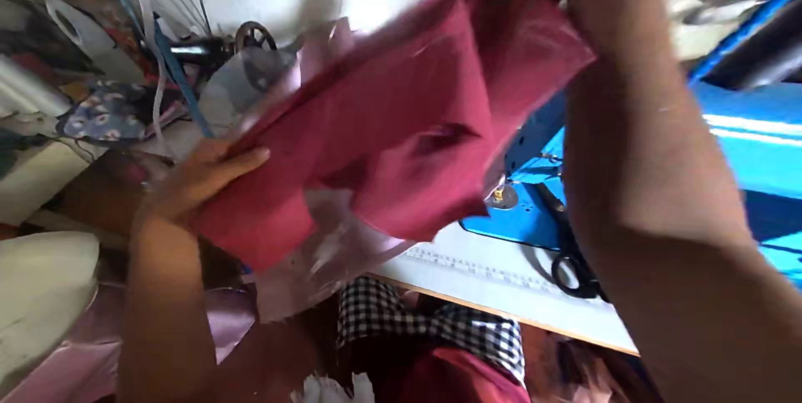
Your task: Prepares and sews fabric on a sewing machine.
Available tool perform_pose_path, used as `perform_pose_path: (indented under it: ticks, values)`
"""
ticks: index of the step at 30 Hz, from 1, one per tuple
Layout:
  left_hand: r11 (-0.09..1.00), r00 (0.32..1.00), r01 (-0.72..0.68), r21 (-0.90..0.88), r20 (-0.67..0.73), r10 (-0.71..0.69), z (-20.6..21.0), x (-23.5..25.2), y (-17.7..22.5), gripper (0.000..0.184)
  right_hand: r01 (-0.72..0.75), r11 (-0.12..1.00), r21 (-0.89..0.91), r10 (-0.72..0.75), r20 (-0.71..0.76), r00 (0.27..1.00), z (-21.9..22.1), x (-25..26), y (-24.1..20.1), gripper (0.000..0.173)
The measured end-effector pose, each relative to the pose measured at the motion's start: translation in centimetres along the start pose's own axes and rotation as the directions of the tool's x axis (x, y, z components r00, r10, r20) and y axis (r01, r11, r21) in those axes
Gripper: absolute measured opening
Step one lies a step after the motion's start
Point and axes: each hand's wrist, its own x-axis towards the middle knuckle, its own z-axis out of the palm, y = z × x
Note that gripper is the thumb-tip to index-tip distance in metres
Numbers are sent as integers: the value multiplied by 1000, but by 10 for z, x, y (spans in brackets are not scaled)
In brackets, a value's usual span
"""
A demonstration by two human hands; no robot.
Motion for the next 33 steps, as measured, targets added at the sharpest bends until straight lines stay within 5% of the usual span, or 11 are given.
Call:
perform_pose_path:
  ticks: [4,7,12,19,23,27,30,33]
  values:
    - [947,956,249,205,104,-274,18,9,-72,33,-83,984,-157,115,208,971,102,-1,42,41]
    - [929,968,210,304,67,-241,29,9,-104,41,-84,983,-161,115,193,974,150,-20,53,46]
    - [881,999,8,473,-33,8,46,8,-115,56,46,998,-53,-33,230,973,159,-65,34,41]
    - [817,994,110,566,-64,-89,69,-11,-115,58,307,946,101,-323,290,901,209,-105,-25,38]
    - [795,985,153,587,-32,-167,73,-39,-103,47,286,948,142,-318,338,886,239,-89,-59,55]
    - [723,984,137,677,-8,-179,79,-38,-112,38,114,991,74,-135,440,888,270,-40,-64,68]
    - [680,995,86,728,-22,-102,82,-42,-118,30,56,996,71,-86,554,828,283,-29,-59,56]
    - [766,997,54,640,-75,-8,73,-48,-119,27,173,964,204,-252,476,843,263,-36,-48,26]
